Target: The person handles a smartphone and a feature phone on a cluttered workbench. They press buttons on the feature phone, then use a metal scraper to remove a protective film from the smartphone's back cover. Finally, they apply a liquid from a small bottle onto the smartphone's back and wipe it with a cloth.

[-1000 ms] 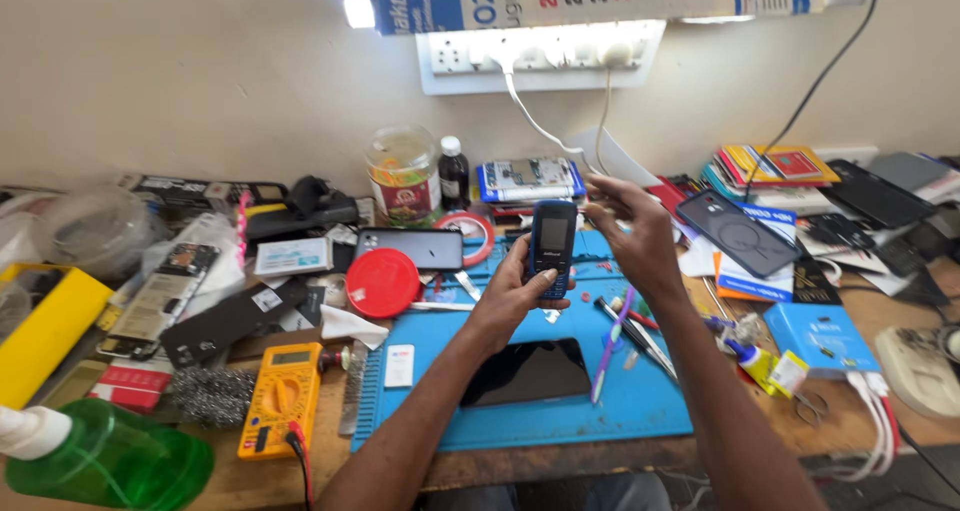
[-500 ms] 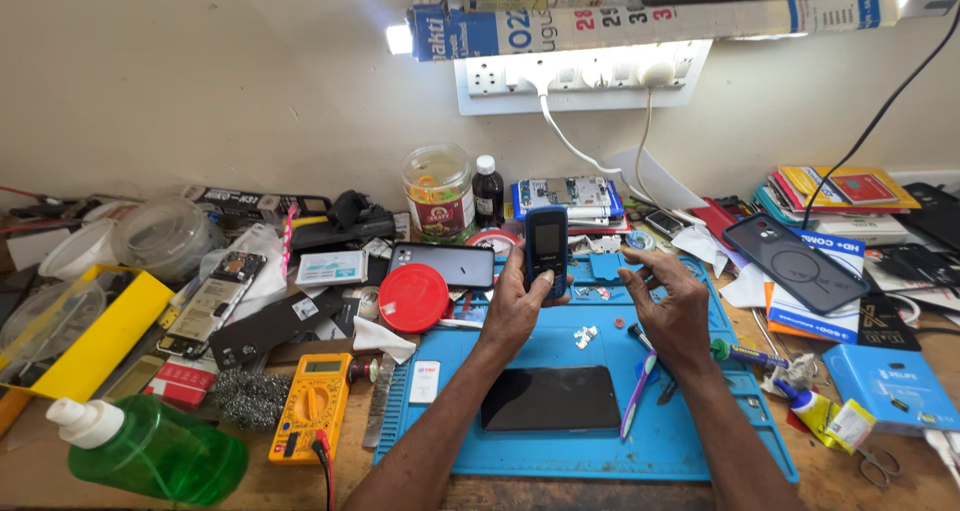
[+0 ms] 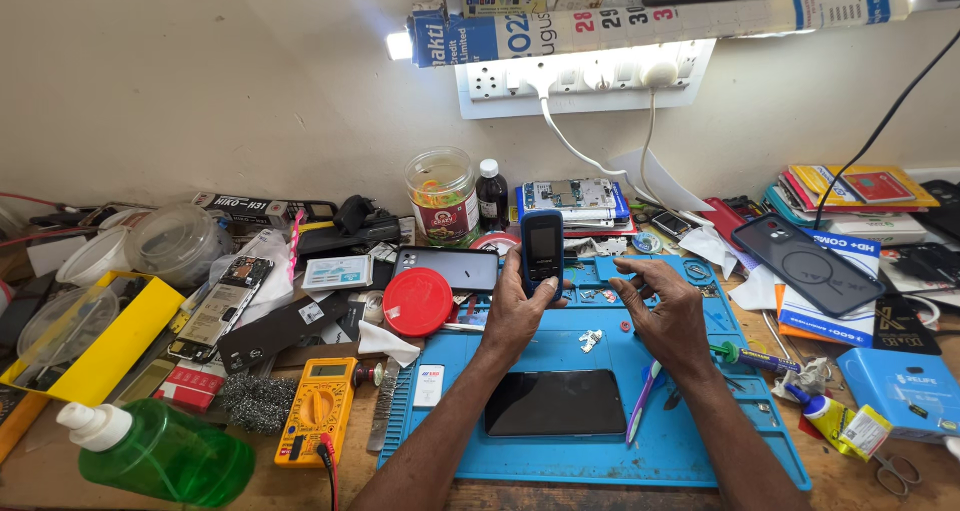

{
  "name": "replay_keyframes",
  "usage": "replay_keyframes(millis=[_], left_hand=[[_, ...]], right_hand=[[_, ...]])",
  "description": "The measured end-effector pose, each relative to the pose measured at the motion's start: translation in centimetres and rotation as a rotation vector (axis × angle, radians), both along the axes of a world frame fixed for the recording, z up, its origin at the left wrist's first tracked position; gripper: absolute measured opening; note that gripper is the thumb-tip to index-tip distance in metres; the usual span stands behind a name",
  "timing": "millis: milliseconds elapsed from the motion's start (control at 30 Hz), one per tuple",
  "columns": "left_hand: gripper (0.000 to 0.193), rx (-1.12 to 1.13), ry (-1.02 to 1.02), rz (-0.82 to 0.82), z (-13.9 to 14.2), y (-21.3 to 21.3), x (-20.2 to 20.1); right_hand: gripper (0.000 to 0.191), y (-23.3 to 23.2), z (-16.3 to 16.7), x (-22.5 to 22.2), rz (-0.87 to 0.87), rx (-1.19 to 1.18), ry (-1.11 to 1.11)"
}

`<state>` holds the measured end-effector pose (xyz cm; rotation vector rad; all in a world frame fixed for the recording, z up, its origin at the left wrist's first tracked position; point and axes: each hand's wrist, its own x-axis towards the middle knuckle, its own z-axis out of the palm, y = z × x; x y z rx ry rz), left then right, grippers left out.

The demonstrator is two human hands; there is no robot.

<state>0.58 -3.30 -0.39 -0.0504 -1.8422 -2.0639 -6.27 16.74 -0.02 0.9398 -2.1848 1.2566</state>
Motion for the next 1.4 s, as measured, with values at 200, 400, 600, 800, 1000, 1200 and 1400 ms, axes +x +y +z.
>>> replay_keyframes(millis=[200, 400, 600, 800, 1000, 1200, 1400], left_hand=[[0.042, -0.035, 0.005, 0.042, 0.1, 0.0, 0.2], [0.045, -0.044, 0.007, 0.051, 0.2, 0.1, 0.2], [0.055, 0.008, 0.023, -0.004, 0.0, 0.1, -0.1], [0.061, 0.127, 0.095, -0.093, -0.1, -0.1, 0.1], [0.059, 0.148, 0.106, -0.109, -0.3, -0.1, 0.2], [0.055, 0.135, 0.137, -0.115, -0.6, -0.1, 0.1], [0.053, 0.102, 0.158, -0.117, -0.8, 0.0, -0.1]], right_hand=[[0.033, 0.1, -0.2, -0.2, 0.016, 0.009, -0.013], [0.033, 0.0, -0.5, -0.5, -0.015, 0.041, -0.050], [0.033, 0.0, -1.0, -0.8, -0.015, 0.045, -0.034], [0.032, 0.0, -1.3, -1.0, -0.018, 0.071, -0.028], [0.032, 0.1, -1.5, -1.1, -0.005, 0.088, -0.026], [0.033, 0.0, -1.4, -1.0, -0.003, 0.087, -0.091], [0.032, -0.1, -0.8, -0.6, 0.017, 0.083, -0.042]])
